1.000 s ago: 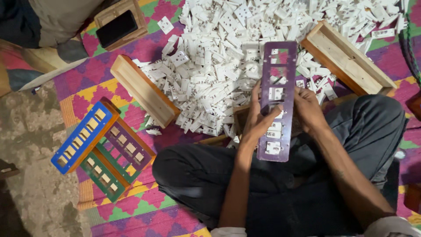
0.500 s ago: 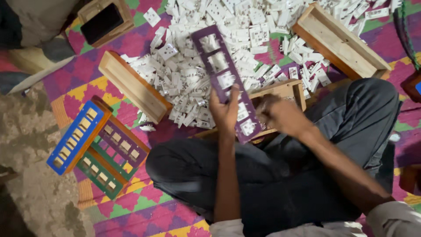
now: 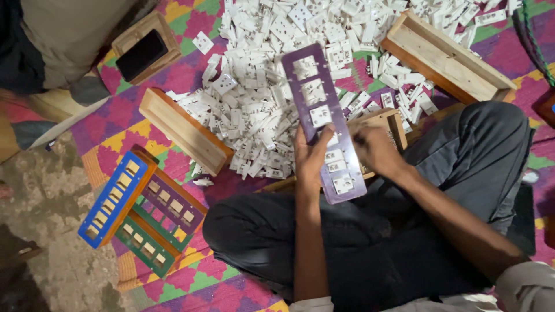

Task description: The person sits on a mat and assembles white plastic electrical sockets into a purple multi-gang frame. They pick sockets from a large pile, insert them into the frame, and secure them with small metal screws from a wooden box. The person also handles a green multi-gang frame and a red socket.

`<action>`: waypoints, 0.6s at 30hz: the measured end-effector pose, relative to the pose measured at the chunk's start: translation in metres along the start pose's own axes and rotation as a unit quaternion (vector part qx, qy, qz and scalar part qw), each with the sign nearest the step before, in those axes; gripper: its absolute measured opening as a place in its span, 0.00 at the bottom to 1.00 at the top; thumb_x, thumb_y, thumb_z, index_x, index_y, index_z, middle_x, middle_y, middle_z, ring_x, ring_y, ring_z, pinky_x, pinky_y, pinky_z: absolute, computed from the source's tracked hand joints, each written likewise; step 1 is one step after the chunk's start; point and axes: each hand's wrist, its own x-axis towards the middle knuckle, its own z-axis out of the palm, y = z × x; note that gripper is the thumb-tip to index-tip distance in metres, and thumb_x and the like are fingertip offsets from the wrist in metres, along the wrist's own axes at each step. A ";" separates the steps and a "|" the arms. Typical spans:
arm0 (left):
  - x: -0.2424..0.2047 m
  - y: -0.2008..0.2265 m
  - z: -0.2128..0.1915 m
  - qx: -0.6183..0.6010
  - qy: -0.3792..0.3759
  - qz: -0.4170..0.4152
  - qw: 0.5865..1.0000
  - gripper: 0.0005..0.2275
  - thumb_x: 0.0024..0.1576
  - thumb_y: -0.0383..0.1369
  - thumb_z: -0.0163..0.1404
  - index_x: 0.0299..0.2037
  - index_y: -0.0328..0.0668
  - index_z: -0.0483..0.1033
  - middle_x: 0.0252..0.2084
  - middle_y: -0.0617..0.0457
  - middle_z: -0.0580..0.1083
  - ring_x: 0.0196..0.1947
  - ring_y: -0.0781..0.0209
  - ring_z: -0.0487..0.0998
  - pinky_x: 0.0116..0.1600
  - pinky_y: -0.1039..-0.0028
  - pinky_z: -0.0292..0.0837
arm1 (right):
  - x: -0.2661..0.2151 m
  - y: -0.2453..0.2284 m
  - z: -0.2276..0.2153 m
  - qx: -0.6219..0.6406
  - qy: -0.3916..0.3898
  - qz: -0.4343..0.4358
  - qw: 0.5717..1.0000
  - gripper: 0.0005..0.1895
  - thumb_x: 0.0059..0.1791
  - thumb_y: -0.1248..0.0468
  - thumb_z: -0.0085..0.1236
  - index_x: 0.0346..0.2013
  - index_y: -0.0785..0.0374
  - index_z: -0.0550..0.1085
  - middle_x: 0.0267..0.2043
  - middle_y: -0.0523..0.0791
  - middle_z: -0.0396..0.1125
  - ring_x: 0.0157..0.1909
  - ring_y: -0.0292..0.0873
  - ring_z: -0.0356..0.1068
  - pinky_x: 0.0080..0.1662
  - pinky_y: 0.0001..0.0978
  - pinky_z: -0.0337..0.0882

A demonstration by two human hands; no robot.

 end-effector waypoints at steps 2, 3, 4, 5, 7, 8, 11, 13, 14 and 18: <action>-0.003 -0.003 0.002 0.003 -0.022 0.003 1.000 0.13 0.58 0.23 0.57 0.52 0.37 0.75 0.41 0.55 0.79 0.36 0.69 0.78 0.40 0.77 0.75 | 0.012 0.012 -0.002 0.059 0.083 0.082 0.991 0.05 0.51 0.72 0.61 0.41 0.70 0.79 0.36 0.49 0.77 0.38 0.46 0.75 0.42 0.36 0.74; -0.004 -0.006 0.003 0.013 -0.033 0.014 0.999 0.12 0.59 0.24 0.57 0.52 0.36 0.76 0.41 0.54 0.79 0.37 0.68 0.79 0.41 0.77 0.75 | 0.016 0.018 -0.001 0.167 0.073 0.136 0.974 0.07 0.52 0.72 0.59 0.44 0.70 0.79 0.37 0.47 0.76 0.36 0.42 0.73 0.40 0.32 0.73; -0.005 -0.008 0.005 0.024 -0.046 0.026 0.998 0.11 0.59 0.24 0.57 0.52 0.34 0.76 0.42 0.53 0.79 0.37 0.67 0.79 0.42 0.76 0.76 | 0.022 0.025 -0.004 0.272 0.062 0.187 0.942 0.08 0.53 0.72 0.58 0.47 0.71 0.79 0.37 0.46 0.75 0.35 0.37 0.71 0.39 0.28 0.71; -0.005 -0.009 0.006 0.067 -0.035 0.045 0.996 0.12 0.58 0.25 0.58 0.52 0.35 0.77 0.42 0.53 0.79 0.38 0.68 0.79 0.43 0.77 0.76 | 0.024 0.029 -0.005 0.372 0.051 0.235 0.896 0.10 0.54 0.73 0.57 0.50 0.71 0.80 0.37 0.44 0.75 0.34 0.32 0.69 0.37 0.24 0.70; -0.002 -0.012 0.011 0.152 -0.015 0.084 0.985 0.13 0.57 0.26 0.60 0.51 0.35 0.78 0.43 0.53 0.79 0.40 0.69 0.78 0.46 0.77 0.76 | 0.027 0.038 -0.010 0.462 0.023 0.271 0.844 0.11 0.54 0.73 0.54 0.49 0.71 0.78 0.39 0.44 0.76 0.33 0.33 0.72 0.35 0.22 0.72; -0.002 -0.014 0.012 0.155 -0.006 0.050 0.987 0.14 0.56 0.27 0.61 0.51 0.36 0.77 0.42 0.53 0.79 0.39 0.69 0.78 0.44 0.77 0.76 | 0.026 0.040 -0.010 0.505 0.008 0.289 0.813 0.11 0.54 0.73 0.53 0.49 0.71 0.78 0.39 0.45 0.77 0.32 0.33 0.73 0.34 0.21 0.73; 0.000 -0.019 0.013 0.171 0.006 -0.007 0.985 0.15 0.54 0.30 0.61 0.51 0.37 0.77 0.40 0.54 0.80 0.37 0.69 0.79 0.42 0.77 0.76 | 0.024 0.045 -0.008 0.544 0.027 0.333 0.770 0.10 0.53 0.71 0.52 0.48 0.69 0.75 0.39 0.46 0.76 0.34 0.34 0.76 0.37 0.21 0.77; 0.000 -0.021 0.013 0.199 -0.010 0.017 0.980 0.15 0.55 0.31 0.62 0.51 0.37 0.78 0.41 0.54 0.80 0.39 0.70 0.79 0.44 0.77 0.75 | 0.022 0.046 -0.007 0.561 0.009 0.332 0.758 0.06 0.56 0.69 0.55 0.46 0.69 0.74 0.38 0.45 0.75 0.33 0.33 0.75 0.34 0.20 0.74; 0.002 -0.021 0.014 0.182 -0.013 0.017 0.983 0.15 0.55 0.31 0.61 0.51 0.36 0.78 0.41 0.54 0.80 0.39 0.70 0.78 0.44 0.77 0.75 | 0.023 0.046 -0.008 0.570 0.002 0.329 0.753 0.05 0.58 0.67 0.57 0.45 0.68 0.74 0.38 0.45 0.75 0.33 0.33 0.74 0.33 0.20 0.73; 0.000 -0.020 0.015 0.165 -0.030 0.029 0.985 0.15 0.56 0.31 0.61 0.51 0.35 0.78 0.42 0.54 0.80 0.39 0.70 0.78 0.44 0.78 0.75 | 0.017 0.046 -0.014 0.609 -0.014 0.398 0.686 0.13 0.56 0.55 0.53 0.36 0.60 0.75 0.31 0.42 0.73 0.28 0.32 0.72 0.29 0.20 0.73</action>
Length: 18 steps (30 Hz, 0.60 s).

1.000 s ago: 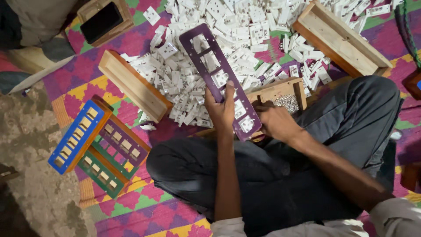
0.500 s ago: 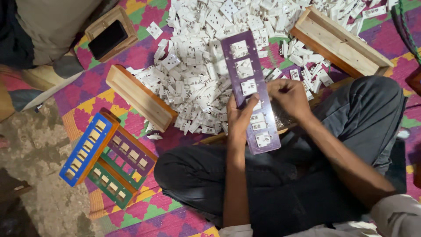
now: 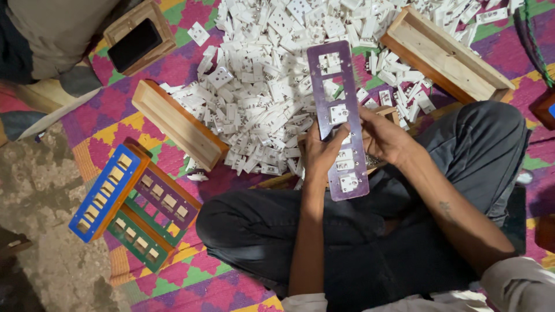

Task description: The person sits on a mat and assembles white plastic electrical sockets into a purple multi-gang frame. They pick sockets from a large pile, insert them into the frame, and secure them with small metal screws from a wooden box. The person also handles a green multi-gang frame and a red socket.

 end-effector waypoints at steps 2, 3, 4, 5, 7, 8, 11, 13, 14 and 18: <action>-0.001 0.002 0.000 -0.027 -0.016 -0.002 1.000 0.15 0.57 0.30 0.60 0.52 0.35 0.77 0.43 0.54 0.80 0.39 0.70 0.78 0.44 0.78 0.75 | -0.007 -0.001 -0.002 0.062 -0.164 0.017 0.984 0.22 0.60 0.46 0.56 0.32 0.58 0.75 0.26 0.42 0.71 0.23 0.32 0.69 0.23 0.18 0.68; -0.001 0.004 0.000 -0.063 -0.027 -0.011 0.998 0.14 0.57 0.30 0.59 0.52 0.35 0.77 0.43 0.54 0.80 0.39 0.70 0.79 0.45 0.78 0.76 | -0.010 -0.002 -0.002 0.020 -0.102 -0.022 0.994 0.19 0.59 0.50 0.56 0.31 0.57 0.73 0.25 0.39 0.67 0.24 0.31 0.66 0.25 0.19 0.67; -0.002 0.006 0.000 -0.098 -0.039 -0.021 0.994 0.14 0.57 0.29 0.59 0.52 0.35 0.76 0.43 0.54 0.81 0.39 0.70 0.80 0.45 0.78 0.77 | -0.013 -0.002 -0.002 -0.020 -0.039 -0.061 0.997 0.16 0.58 0.53 0.56 0.29 0.56 0.72 0.24 0.37 0.64 0.24 0.30 0.63 0.27 0.20 0.66; -0.003 0.009 -0.001 -0.071 -0.044 -0.014 0.996 0.13 0.58 0.29 0.59 0.52 0.34 0.77 0.42 0.53 0.81 0.38 0.70 0.79 0.44 0.77 0.76 | -0.015 -0.003 -0.001 -0.061 0.024 -0.099 0.993 0.14 0.56 0.57 0.55 0.27 0.54 0.71 0.23 0.35 0.61 0.25 0.29 0.60 0.30 0.21 0.65; -0.005 0.015 0.000 -0.020 -0.057 0.001 0.998 0.12 0.59 0.27 0.59 0.51 0.31 0.78 0.41 0.52 0.80 0.36 0.70 0.77 0.42 0.77 0.75 | -0.019 -0.006 0.002 -0.082 -0.028 -0.112 0.990 0.14 0.57 0.58 0.54 0.27 0.55 0.70 0.23 0.34 0.59 0.25 0.28 0.58 0.31 0.21 0.63; -0.006 0.017 0.000 0.010 -0.054 0.027 0.998 0.12 0.59 0.26 0.59 0.52 0.32 0.77 0.41 0.53 0.80 0.36 0.71 0.77 0.42 0.78 0.75 | -0.020 -0.009 0.005 -0.094 -0.055 -0.119 0.987 0.14 0.57 0.58 0.54 0.27 0.56 0.70 0.24 0.34 0.58 0.26 0.28 0.56 0.32 0.21 0.62; -0.009 0.024 -0.001 0.071 -0.041 0.063 0.995 0.14 0.57 0.24 0.58 0.52 0.33 0.76 0.39 0.53 0.79 0.35 0.72 0.77 0.41 0.78 0.75 | -0.026 -0.016 0.015 -0.207 -0.033 -0.127 0.970 0.18 0.60 0.57 0.55 0.27 0.58 0.70 0.23 0.34 0.57 0.23 0.28 0.54 0.28 0.20 0.56; -0.012 0.024 -0.003 0.077 -0.027 0.031 0.996 0.12 0.56 0.23 0.58 0.50 0.32 0.77 0.38 0.52 0.80 0.33 0.71 0.77 0.39 0.78 0.75 | -0.036 -0.015 0.021 -0.400 0.035 -0.184 0.897 0.15 0.61 0.58 0.53 0.33 0.61 0.76 0.25 0.37 0.61 0.26 0.31 0.55 0.30 0.27 0.58; -0.009 0.024 -0.004 0.053 -0.013 -0.001 0.998 0.12 0.56 0.23 0.57 0.49 0.32 0.77 0.37 0.53 0.80 0.32 0.70 0.78 0.38 0.76 0.76 | -0.041 -0.016 0.024 -0.492 0.066 -0.212 0.842 0.16 0.61 0.58 0.52 0.36 0.63 0.80 0.25 0.39 0.63 0.27 0.33 0.55 0.31 0.31 0.58; -0.002 0.014 -0.010 -0.003 0.058 -0.040 0.998 0.10 0.58 0.23 0.55 0.49 0.31 0.77 0.38 0.53 0.80 0.33 0.69 0.77 0.38 0.75 0.74 | -0.064 -0.008 0.026 -0.735 0.072 -0.298 0.605 0.08 0.47 0.64 0.61 0.39 0.62 0.80 0.36 0.49 0.76 0.34 0.49 0.75 0.39 0.40 0.73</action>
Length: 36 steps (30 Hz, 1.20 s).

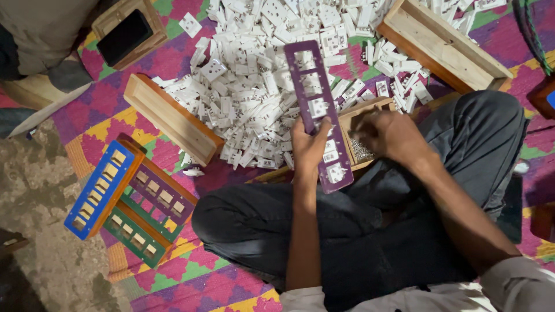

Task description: The person sits on a mat and assembles white plastic electrical sockets into a purple multi-gang frame. They pick sockets from a large pile, insert them into the frame, and secure them with small metal screws from a wooden box. The person also handles a green multi-gang frame and a red socket.

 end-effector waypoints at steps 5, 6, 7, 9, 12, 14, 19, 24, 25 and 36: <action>0.005 -0.018 -0.005 -0.004 0.029 0.018 0.999 0.09 0.58 0.22 0.54 0.49 0.32 0.76 0.41 0.54 0.79 0.36 0.69 0.78 0.41 0.76 0.74 | -0.009 -0.002 0.019 -0.109 -0.002 0.067 0.992 0.11 0.41 0.64 0.67 0.37 0.61 0.81 0.35 0.54 0.75 0.38 0.59 0.75 0.43 0.47 0.74; 0.006 -0.020 -0.004 -0.008 0.029 0.019 0.999 0.10 0.58 0.22 0.54 0.49 0.33 0.76 0.41 0.54 0.79 0.36 0.69 0.78 0.41 0.76 0.74 | -0.008 0.001 0.020 -0.103 -0.011 0.066 0.992 0.10 0.42 0.63 0.67 0.36 0.62 0.81 0.35 0.54 0.74 0.39 0.58 0.75 0.44 0.46 0.75; 0.006 -0.022 -0.003 -0.011 0.029 0.020 0.999 0.10 0.58 0.22 0.54 0.49 0.33 0.76 0.41 0.54 0.79 0.37 0.69 0.78 0.42 0.76 0.74 | -0.006 0.003 0.020 -0.097 -0.020 0.066 0.993 0.10 0.42 0.63 0.67 0.36 0.63 0.81 0.35 0.55 0.74 0.39 0.58 0.75 0.44 0.46 0.75; 0.006 -0.023 0.000 -0.037 0.019 0.008 0.999 0.11 0.58 0.22 0.54 0.50 0.35 0.76 0.41 0.55 0.79 0.37 0.70 0.78 0.42 0.77 0.74 | -0.004 0.007 0.015 -0.067 -0.031 0.067 0.995 0.10 0.42 0.63 0.66 0.35 0.65 0.80 0.35 0.55 0.74 0.38 0.58 0.75 0.44 0.45 0.75; 0.005 -0.018 -0.001 -0.041 0.006 -0.016 0.999 0.09 0.58 0.22 0.54 0.48 0.33 0.77 0.39 0.55 0.78 0.35 0.70 0.77 0.40 0.76 0.73 | 0.002 0.009 0.006 -0.033 -0.050 0.055 0.997 0.11 0.42 0.64 0.65 0.36 0.66 0.80 0.37 0.54 0.76 0.38 0.56 0.76 0.44 0.44 0.75; 0.001 -0.014 -0.001 -0.030 -0.004 -0.015 0.999 0.08 0.59 0.22 0.54 0.47 0.32 0.78 0.38 0.55 0.78 0.34 0.70 0.76 0.38 0.76 0.72 | 0.002 0.010 -0.001 -0.066 -0.071 0.042 0.994 0.10 0.44 0.64 0.64 0.37 0.66 0.80 0.38 0.53 0.76 0.40 0.55 0.76 0.45 0.43 0.75; -0.002 -0.008 0.003 0.082 -0.008 -0.024 0.996 0.09 0.56 0.24 0.54 0.47 0.35 0.78 0.35 0.56 0.79 0.30 0.70 0.78 0.35 0.77 0.74 | 0.006 0.011 -0.008 0.116 0.016 0.058 0.991 0.10 0.55 0.64 0.56 0.47 0.67 0.77 0.39 0.49 0.77 0.40 0.42 0.76 0.45 0.37 0.74; -0.004 -0.020 0.013 0.030 -0.050 0.027 0.998 0.10 0.58 0.22 0.55 0.49 0.33 0.75 0.38 0.56 0.77 0.35 0.71 0.75 0.40 0.77 0.72 | 0.015 0.003 0.006 0.342 0.067 0.032 0.937 0.11 0.62 0.62 0.50 0.49 0.68 0.75 0.41 0.45 0.72 0.43 0.34 0.70 0.47 0.29 0.72; -0.004 -0.022 0.016 0.020 -0.057 0.031 0.998 0.10 0.58 0.22 0.54 0.49 0.33 0.75 0.38 0.56 0.78 0.36 0.70 0.76 0.41 0.77 0.73 | 0.015 0.003 0.003 0.351 0.067 0.045 0.933 0.10 0.61 0.62 0.50 0.49 0.68 0.75 0.41 0.45 0.71 0.42 0.33 0.69 0.46 0.28 0.71; -0.004 -0.006 0.006 0.147 0.014 0.095 0.984 0.11 0.56 0.25 0.55 0.49 0.36 0.76 0.36 0.53 0.81 0.34 0.67 0.81 0.41 0.74 0.76 | -0.012 0.027 0.026 -0.201 -0.098 0.173 0.959 0.18 0.42 0.56 0.69 0.36 0.68 0.79 0.37 0.59 0.74 0.42 0.61 0.75 0.48 0.47 0.76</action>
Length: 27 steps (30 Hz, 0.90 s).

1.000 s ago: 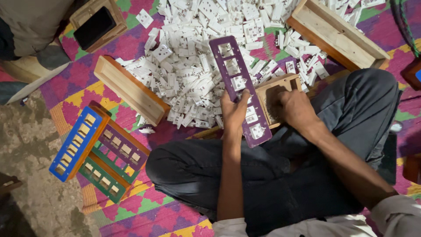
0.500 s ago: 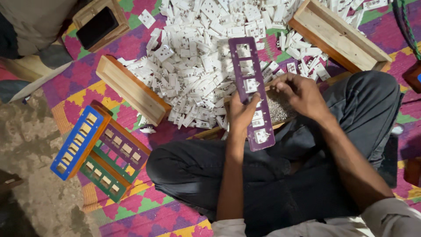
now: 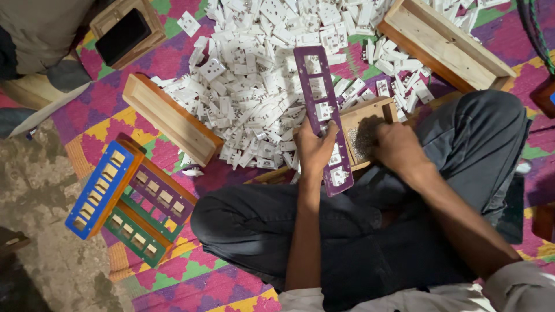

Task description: The person sits on a mat and assembles white plastic electrical sockets into a purple multi-gang frame. They pick sockets from a large pile, insert them into the frame, and secure them with small metal screws from a wooden box. The person also handles a green multi-gang frame and a red socket.

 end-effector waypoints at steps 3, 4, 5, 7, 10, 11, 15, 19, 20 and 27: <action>-0.003 0.004 0.003 0.025 0.005 -0.009 1.000 0.11 0.55 0.26 0.56 0.48 0.36 0.77 0.36 0.53 0.81 0.35 0.68 0.81 0.42 0.74 0.77 | 0.003 0.004 0.009 0.019 0.025 -0.021 0.999 0.12 0.42 0.60 0.66 0.35 0.64 0.80 0.37 0.57 0.75 0.42 0.60 0.76 0.48 0.46 0.76; -0.002 0.005 0.003 0.041 0.008 -0.019 0.999 0.11 0.54 0.26 0.56 0.47 0.36 0.77 0.36 0.53 0.81 0.35 0.68 0.82 0.42 0.74 0.77 | 0.005 0.006 0.008 0.062 0.027 -0.033 0.997 0.12 0.41 0.60 0.65 0.34 0.64 0.81 0.36 0.56 0.75 0.41 0.60 0.76 0.47 0.47 0.75; -0.001 0.004 0.003 0.035 0.004 -0.019 0.999 0.11 0.54 0.26 0.56 0.47 0.36 0.77 0.36 0.53 0.81 0.34 0.68 0.81 0.42 0.74 0.76 | 0.006 0.010 0.004 0.104 0.030 -0.045 0.993 0.11 0.41 0.60 0.65 0.33 0.63 0.81 0.36 0.55 0.75 0.40 0.60 0.76 0.47 0.48 0.75; -0.002 0.001 0.003 0.024 0.001 -0.025 0.999 0.11 0.55 0.26 0.56 0.47 0.36 0.78 0.36 0.53 0.81 0.33 0.67 0.80 0.41 0.73 0.76 | 0.007 0.015 -0.002 0.119 0.015 -0.045 0.992 0.15 0.41 0.59 0.65 0.37 0.64 0.80 0.36 0.56 0.75 0.39 0.61 0.76 0.45 0.48 0.75; -0.001 -0.008 0.004 -0.055 -0.010 -0.056 0.997 0.12 0.56 0.26 0.56 0.49 0.35 0.77 0.39 0.54 0.80 0.36 0.69 0.79 0.43 0.75 0.74 | 0.005 0.012 -0.004 -0.010 -0.045 -0.027 0.999 0.20 0.41 0.52 0.69 0.36 0.65 0.81 0.36 0.56 0.75 0.42 0.59 0.75 0.47 0.47 0.75; 0.002 -0.010 0.005 -0.068 -0.014 -0.053 0.996 0.12 0.56 0.26 0.55 0.50 0.35 0.76 0.40 0.54 0.80 0.36 0.69 0.79 0.43 0.75 0.74 | 0.007 0.009 -0.004 -0.080 -0.069 -0.018 0.994 0.22 0.41 0.48 0.71 0.34 0.65 0.81 0.37 0.56 0.74 0.43 0.58 0.75 0.48 0.46 0.76; -0.001 -0.020 0.008 -0.083 -0.022 -0.062 0.994 0.12 0.56 0.25 0.55 0.49 0.33 0.76 0.39 0.53 0.80 0.34 0.68 0.78 0.40 0.76 0.74 | 0.001 -0.003 -0.001 -0.010 -0.019 -0.025 0.999 0.17 0.41 0.52 0.70 0.34 0.63 0.81 0.36 0.56 0.75 0.41 0.58 0.76 0.46 0.45 0.76; 0.004 -0.023 0.009 -0.089 -0.027 -0.011 0.996 0.11 0.57 0.24 0.55 0.49 0.32 0.77 0.39 0.53 0.80 0.36 0.69 0.79 0.42 0.76 0.75 | 0.000 -0.004 -0.024 0.092 0.029 -0.024 0.995 0.16 0.40 0.52 0.71 0.33 0.61 0.83 0.34 0.53 0.76 0.36 0.54 0.76 0.43 0.44 0.75; 0.002 -0.023 0.007 -0.085 -0.029 -0.023 0.996 0.10 0.57 0.24 0.55 0.48 0.32 0.77 0.38 0.53 0.80 0.34 0.68 0.78 0.40 0.76 0.74 | -0.002 -0.004 -0.030 0.125 0.045 -0.023 0.991 0.16 0.40 0.52 0.71 0.33 0.60 0.83 0.33 0.52 0.76 0.35 0.53 0.76 0.42 0.43 0.76; 0.000 -0.015 0.008 -0.073 -0.043 -0.027 0.996 0.09 0.57 0.23 0.54 0.46 0.32 0.76 0.35 0.55 0.78 0.32 0.69 0.77 0.37 0.76 0.73 | 0.004 -0.014 -0.045 0.441 0.122 -0.101 0.884 0.07 0.51 0.66 0.64 0.43 0.65 0.81 0.37 0.43 0.78 0.38 0.32 0.74 0.43 0.27 0.74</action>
